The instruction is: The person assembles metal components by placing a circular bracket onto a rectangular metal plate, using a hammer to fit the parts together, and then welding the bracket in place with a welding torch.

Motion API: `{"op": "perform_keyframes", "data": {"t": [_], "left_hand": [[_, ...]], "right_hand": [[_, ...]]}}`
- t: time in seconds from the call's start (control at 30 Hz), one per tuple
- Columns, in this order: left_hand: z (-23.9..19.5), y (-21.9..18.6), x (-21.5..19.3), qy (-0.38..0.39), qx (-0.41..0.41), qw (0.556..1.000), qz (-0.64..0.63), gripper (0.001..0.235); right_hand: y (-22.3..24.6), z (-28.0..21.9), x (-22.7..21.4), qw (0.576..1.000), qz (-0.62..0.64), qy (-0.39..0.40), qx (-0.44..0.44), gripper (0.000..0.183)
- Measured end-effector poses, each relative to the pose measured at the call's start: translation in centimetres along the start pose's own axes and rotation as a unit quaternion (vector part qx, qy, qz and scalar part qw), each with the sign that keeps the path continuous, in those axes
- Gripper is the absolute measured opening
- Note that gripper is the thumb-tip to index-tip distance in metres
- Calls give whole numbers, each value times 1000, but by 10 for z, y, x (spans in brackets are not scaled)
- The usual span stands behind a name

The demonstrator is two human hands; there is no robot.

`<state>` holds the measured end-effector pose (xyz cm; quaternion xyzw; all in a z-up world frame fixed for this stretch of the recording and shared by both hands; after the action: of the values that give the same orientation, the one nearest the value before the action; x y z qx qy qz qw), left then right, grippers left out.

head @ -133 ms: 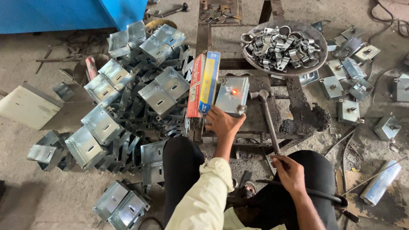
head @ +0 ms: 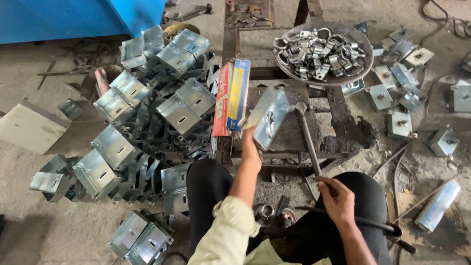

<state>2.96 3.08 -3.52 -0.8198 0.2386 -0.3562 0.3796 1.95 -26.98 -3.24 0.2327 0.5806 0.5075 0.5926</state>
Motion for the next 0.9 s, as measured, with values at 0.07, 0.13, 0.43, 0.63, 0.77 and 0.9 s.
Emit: {"op": "perform_keyframes", "data": {"t": [0.07, 0.13, 0.43, 0.63, 0.77, 0.9], "left_hand": [[-38, 24, -4, 172, -112, 968, -144, 84], [-76, 38, -1, 243, -190, 924, -225, 81], [-103, 96, 0, 514, -242, 668, -481, 70], [-102, 111, -11, 320, -235, 849, -350, 81], [-107, 114, -9, 356, -207, 829, -379, 80], [-95, 130, -15, 346, -155, 853, -358, 81]], "right_hand": [[35, 2, -1, 995, -80, -31, -46, 21], [83, -3, 7, 980, -96, -52, -167, 31], [166, -16, 76, 902, -290, 4, -321, 67], [140, -24, 83, 901, -289, -14, -323, 61], [134, -27, 91, 887, -315, -29, -335, 55], [127, -27, 100, 881, -339, -4, -331, 54]]}}
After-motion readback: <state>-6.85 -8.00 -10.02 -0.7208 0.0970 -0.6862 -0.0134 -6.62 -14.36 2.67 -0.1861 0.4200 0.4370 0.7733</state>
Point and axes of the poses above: each hand's wrist, its own z-axis towards the middle knuckle, its own x-axis out of the palm, y = z × x, the point moved 5 cm from there along z, towards the middle knuckle, and after that the axes turned 9 degrees about -x, right-handed, at the moved point
